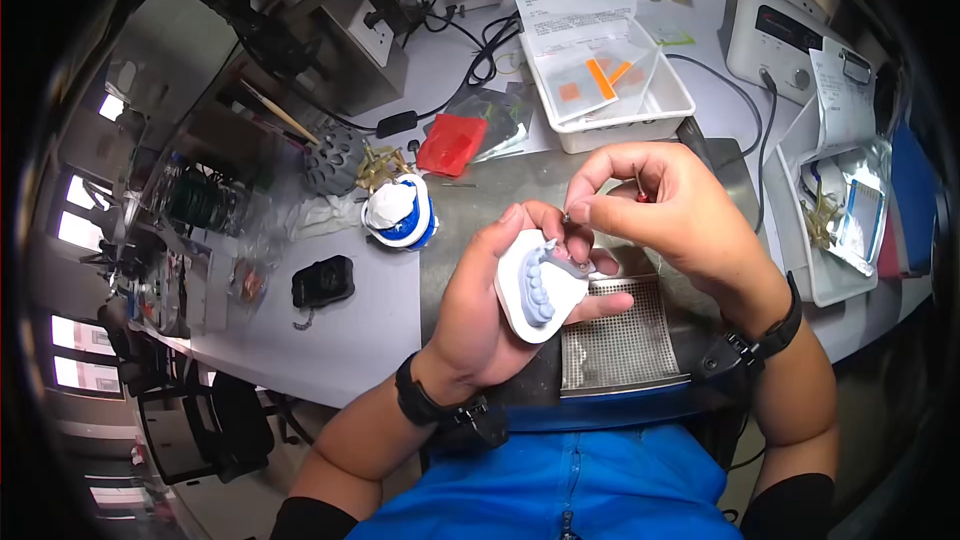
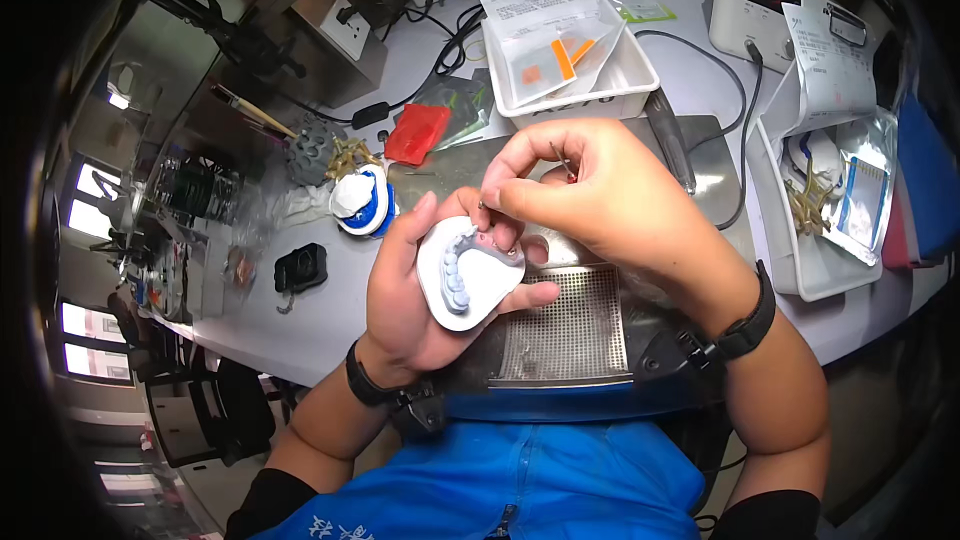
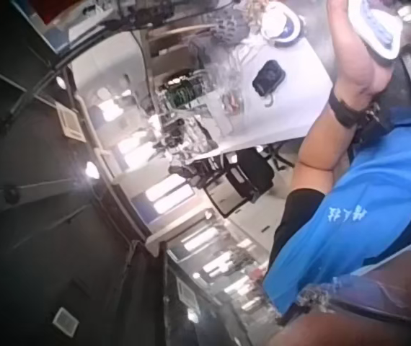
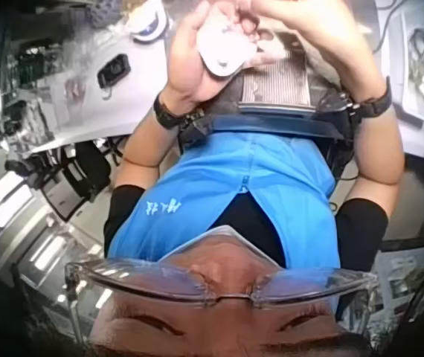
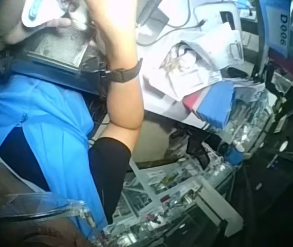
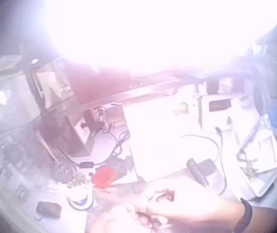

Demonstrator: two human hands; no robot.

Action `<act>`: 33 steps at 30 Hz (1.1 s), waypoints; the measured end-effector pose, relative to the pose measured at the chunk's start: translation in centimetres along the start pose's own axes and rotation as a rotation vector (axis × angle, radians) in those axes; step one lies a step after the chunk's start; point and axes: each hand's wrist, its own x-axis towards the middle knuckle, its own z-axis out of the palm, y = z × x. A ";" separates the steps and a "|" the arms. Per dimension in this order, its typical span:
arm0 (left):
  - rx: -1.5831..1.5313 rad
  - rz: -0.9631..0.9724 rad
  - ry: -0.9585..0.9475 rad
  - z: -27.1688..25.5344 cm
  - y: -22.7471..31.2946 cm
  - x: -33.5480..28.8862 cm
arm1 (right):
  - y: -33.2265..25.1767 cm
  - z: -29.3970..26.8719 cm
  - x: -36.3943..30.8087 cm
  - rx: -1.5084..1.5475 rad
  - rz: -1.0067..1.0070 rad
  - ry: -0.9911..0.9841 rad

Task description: Assembling components of dental models, including attaching parts and organizing items from packets on a laboratory workbench.

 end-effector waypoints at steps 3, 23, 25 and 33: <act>-0.028 -0.050 0.109 1.3 0.3 0.1 | -0.3 0.0 -0.2 -0.054 -0.004 0.012; 0.005 0.003 0.272 2.9 0.1 -0.1 | 0.2 0.4 -0.3 -0.522 -0.205 0.066; 0.017 0.010 0.254 2.6 0.1 -0.1 | 0.1 0.6 -0.3 -0.508 -0.193 0.074; 0.020 0.040 0.229 3.1 -0.1 0.1 | 0.4 0.7 -0.2 -0.462 -0.205 0.092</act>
